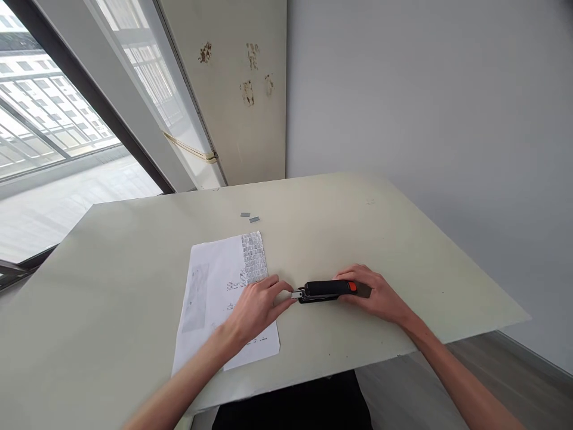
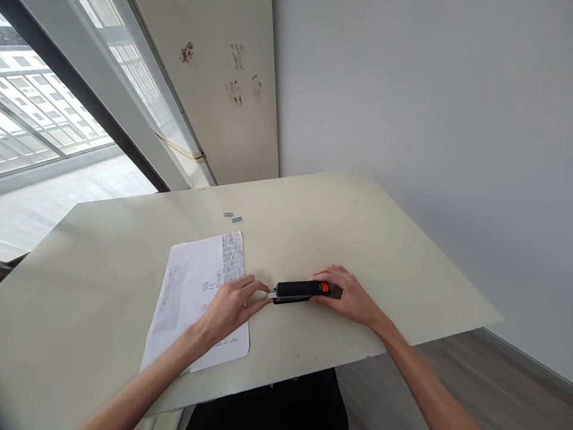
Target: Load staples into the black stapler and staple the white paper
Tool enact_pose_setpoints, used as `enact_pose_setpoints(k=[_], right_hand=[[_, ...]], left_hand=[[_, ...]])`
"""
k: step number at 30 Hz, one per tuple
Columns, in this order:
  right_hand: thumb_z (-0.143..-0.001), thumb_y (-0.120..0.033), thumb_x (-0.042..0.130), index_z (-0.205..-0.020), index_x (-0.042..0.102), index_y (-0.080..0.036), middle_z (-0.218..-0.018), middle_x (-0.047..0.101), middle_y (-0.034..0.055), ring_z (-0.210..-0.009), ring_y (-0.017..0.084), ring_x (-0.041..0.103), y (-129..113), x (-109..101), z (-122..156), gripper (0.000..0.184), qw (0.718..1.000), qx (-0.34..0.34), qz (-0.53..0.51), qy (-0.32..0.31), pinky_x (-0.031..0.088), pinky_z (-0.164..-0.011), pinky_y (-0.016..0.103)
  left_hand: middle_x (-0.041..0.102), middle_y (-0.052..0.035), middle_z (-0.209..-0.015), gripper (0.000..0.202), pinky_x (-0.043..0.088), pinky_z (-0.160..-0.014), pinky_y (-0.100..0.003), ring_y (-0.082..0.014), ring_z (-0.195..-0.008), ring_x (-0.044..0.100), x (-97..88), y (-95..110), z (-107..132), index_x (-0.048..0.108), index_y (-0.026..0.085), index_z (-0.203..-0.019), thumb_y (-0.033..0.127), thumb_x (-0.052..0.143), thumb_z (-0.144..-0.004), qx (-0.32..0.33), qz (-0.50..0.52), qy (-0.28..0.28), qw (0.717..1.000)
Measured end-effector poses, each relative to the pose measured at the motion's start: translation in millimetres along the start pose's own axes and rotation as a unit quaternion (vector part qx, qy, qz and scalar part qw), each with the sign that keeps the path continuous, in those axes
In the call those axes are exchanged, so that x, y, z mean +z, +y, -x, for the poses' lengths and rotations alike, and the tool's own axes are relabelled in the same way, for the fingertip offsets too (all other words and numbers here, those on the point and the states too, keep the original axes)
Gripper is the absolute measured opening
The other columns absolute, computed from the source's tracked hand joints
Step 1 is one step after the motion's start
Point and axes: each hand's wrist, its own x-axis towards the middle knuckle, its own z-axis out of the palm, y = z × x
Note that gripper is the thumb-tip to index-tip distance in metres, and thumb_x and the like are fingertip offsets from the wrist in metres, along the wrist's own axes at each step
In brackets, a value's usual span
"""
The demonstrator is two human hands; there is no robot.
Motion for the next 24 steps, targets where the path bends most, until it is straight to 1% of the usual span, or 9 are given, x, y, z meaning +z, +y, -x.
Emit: enact_pose_setpoints(k=[4,7,9,11,14,16,19,22,24], right_hand=[[-0.093,-0.058,0.072,-0.116,0.075,-0.036,-0.119,0.077,0.0054,-0.111,0.031,0.069,-0.6,-0.8,0.5,0.031,1.0,0.008,-0.002,-0.004,0.055,-0.098,0.054],[-0.094,-0.055,0.073,-0.114,0.075,-0.037,-0.119,0.077,0.0042,-0.112,0.031,0.068,-1.4,-0.9,1.0,0.027,1.0,0.011,-0.004,0.0,0.054,-0.099,0.053],[-0.094,-0.054,0.073,-0.113,0.075,-0.036,-0.119,0.077,0.0043,-0.112,0.03,0.068,-2.1,-0.8,0.9,0.026,1.0,0.012,-0.005,-0.001,0.054,-0.099,0.053],[-0.094,-0.054,0.073,-0.113,0.075,-0.036,-0.118,0.077,0.0046,-0.111,0.031,0.068,-2.7,-0.6,0.8,0.027,1.0,0.011,-0.005,-0.001,0.055,-0.099,0.053],[-0.094,-0.053,0.074,-0.115,0.074,-0.036,-0.118,0.077,0.0041,-0.112,0.03,0.068,-3.1,-0.6,1.0,0.027,1.0,0.011,-0.002,0.006,0.054,-0.1,0.053],[-0.094,-0.053,0.073,-0.116,0.074,-0.037,-0.119,0.077,0.0039,-0.113,0.03,0.068,-2.6,-0.6,1.5,0.027,1.0,0.013,-0.001,0.006,0.055,-0.1,0.052],[-0.094,-0.053,0.073,-0.116,0.074,-0.037,-0.119,0.077,0.0037,-0.112,0.03,0.069,-0.7,-0.5,2.6,0.027,1.0,0.014,0.002,0.004,0.056,-0.099,0.051],[-0.094,-0.052,0.073,-0.116,0.074,-0.037,-0.119,0.077,0.0035,-0.112,0.03,0.069,1.2,-0.1,3.5,0.027,1.0,0.01,0.005,0.005,0.056,-0.099,0.05],[-0.094,-0.051,0.073,-0.117,0.074,-0.038,-0.12,0.077,0.0031,-0.112,0.029,0.069,1.6,0.2,3.9,0.026,1.0,0.01,0.005,0.006,0.056,-0.099,0.05]], left_hand=[[0.065,-0.0025,-0.084,0.041,0.041,-0.058,-0.028,-0.0144,-0.062,0.056,-8.2,-8.6,11.0,0.074,0.024,-0.106,0.057,0.051,-0.106,-0.029,0.017,0.01,0.999],[0.062,0.0,-0.08,0.034,0.04,-0.058,-0.027,-0.0142,-0.062,0.053,-13.8,-12.1,17.0,0.074,0.025,-0.106,0.055,0.058,-0.102,-0.062,0.032,0.011,0.997],[0.055,0.0032,-0.074,0.032,0.039,-0.058,-0.027,-0.0136,-0.06,0.049,-20.3,-14.2,21.5,0.071,0.025,-0.109,0.054,0.065,-0.097,-0.111,0.061,0.015,0.992],[0.053,0.0042,-0.075,0.033,0.042,-0.059,-0.026,-0.0133,-0.061,0.048,-30.3,-17.4,27.2,0.067,0.024,-0.114,0.051,0.065,-0.095,-0.173,0.127,0.012,0.977],[0.066,-0.003,-0.094,0.036,0.051,-0.062,-0.028,-0.0166,-0.074,0.06,-47.6,-25.5,37.5,0.065,0.023,-0.126,0.044,0.054,-0.099,-0.235,0.252,-0.026,0.938],[0.071,-0.0077,-0.112,0.037,0.056,-0.069,-0.031,-0.0203,-0.091,0.067,-56.0,-31.9,43.7,0.064,0.026,-0.133,0.036,0.049,-0.099,-0.239,0.294,-0.039,0.925],[0.07,-0.0094,-0.126,0.042,0.059,-0.081,-0.035,-0.0224,-0.107,0.069,-59.0,-39.6,50.8,0.058,0.028,-0.138,0.028,0.046,-0.098,-0.214,0.265,-0.007,0.94],[0.069,-0.0115,-0.129,0.043,0.059,-0.088,-0.038,-0.0242,-0.115,0.068,-54.1,-42.3,57.4,0.051,0.025,-0.144,0.029,0.044,-0.102,-0.189,0.182,0.025,0.965],[0.067,-0.0115,-0.132,0.042,0.059,-0.091,-0.04,-0.025,-0.116,0.068,-49.8,-42.8,63.0,0.049,0.025,-0.146,0.031,0.043,-0.104,-0.17,0.124,0.035,0.977]])
